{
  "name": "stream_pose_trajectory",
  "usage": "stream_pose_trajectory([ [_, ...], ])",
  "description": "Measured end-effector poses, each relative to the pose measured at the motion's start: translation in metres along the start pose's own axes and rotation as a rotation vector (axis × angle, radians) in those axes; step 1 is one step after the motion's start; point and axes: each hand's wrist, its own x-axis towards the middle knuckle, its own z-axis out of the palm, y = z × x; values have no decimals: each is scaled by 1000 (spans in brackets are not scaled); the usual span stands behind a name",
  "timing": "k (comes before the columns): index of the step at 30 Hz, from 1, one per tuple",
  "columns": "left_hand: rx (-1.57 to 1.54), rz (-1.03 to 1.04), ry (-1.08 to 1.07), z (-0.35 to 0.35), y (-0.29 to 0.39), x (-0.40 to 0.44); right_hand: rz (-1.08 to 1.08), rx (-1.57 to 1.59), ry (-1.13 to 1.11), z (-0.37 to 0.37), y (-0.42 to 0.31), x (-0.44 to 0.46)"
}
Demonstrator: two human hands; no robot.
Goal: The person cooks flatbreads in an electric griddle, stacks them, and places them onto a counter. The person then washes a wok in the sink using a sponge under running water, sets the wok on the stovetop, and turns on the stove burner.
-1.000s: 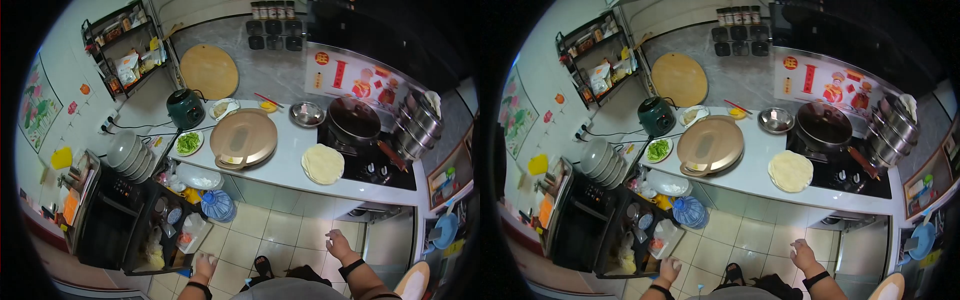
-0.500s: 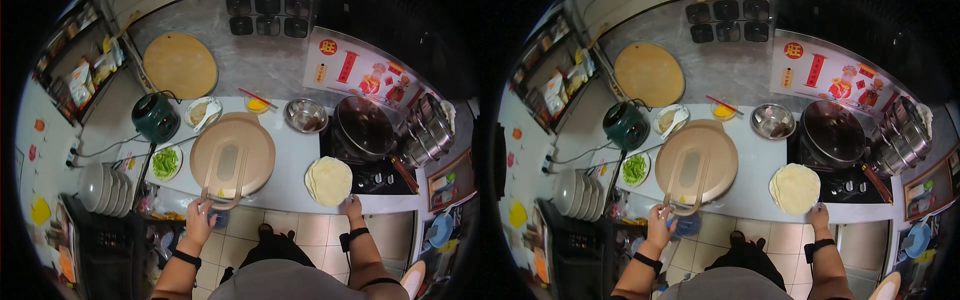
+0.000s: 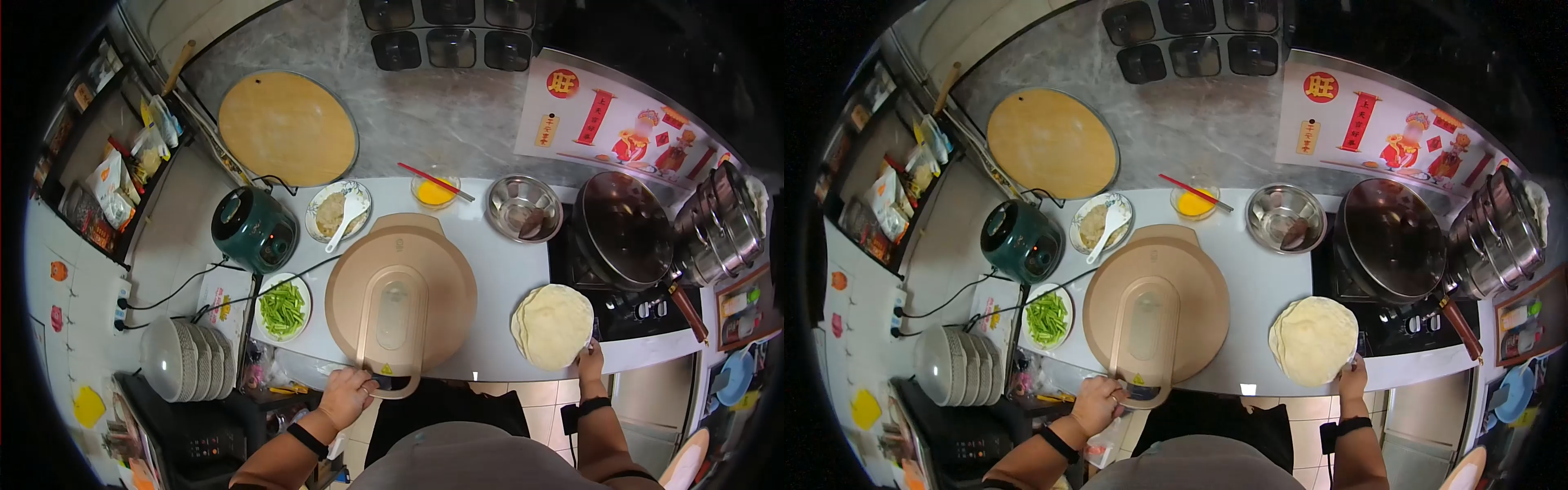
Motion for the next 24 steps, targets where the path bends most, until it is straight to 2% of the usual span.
stream_pose_trajectory([
  [3, 4, 53, -134, -5, -11, 3, 69, 100, 20, 14, -20, -33],
  [10, -64, 201, -176, -5, -31, 9, 162, 399, 171, 65, -9, -88],
  [20, -135, 349, -193, -5, -45, 15, 312, 603, 278, 94, -11, -120],
  [24, -142, 343, -231, -38, -38, 27, 386, 504, 140, 86, -16, -115],
])
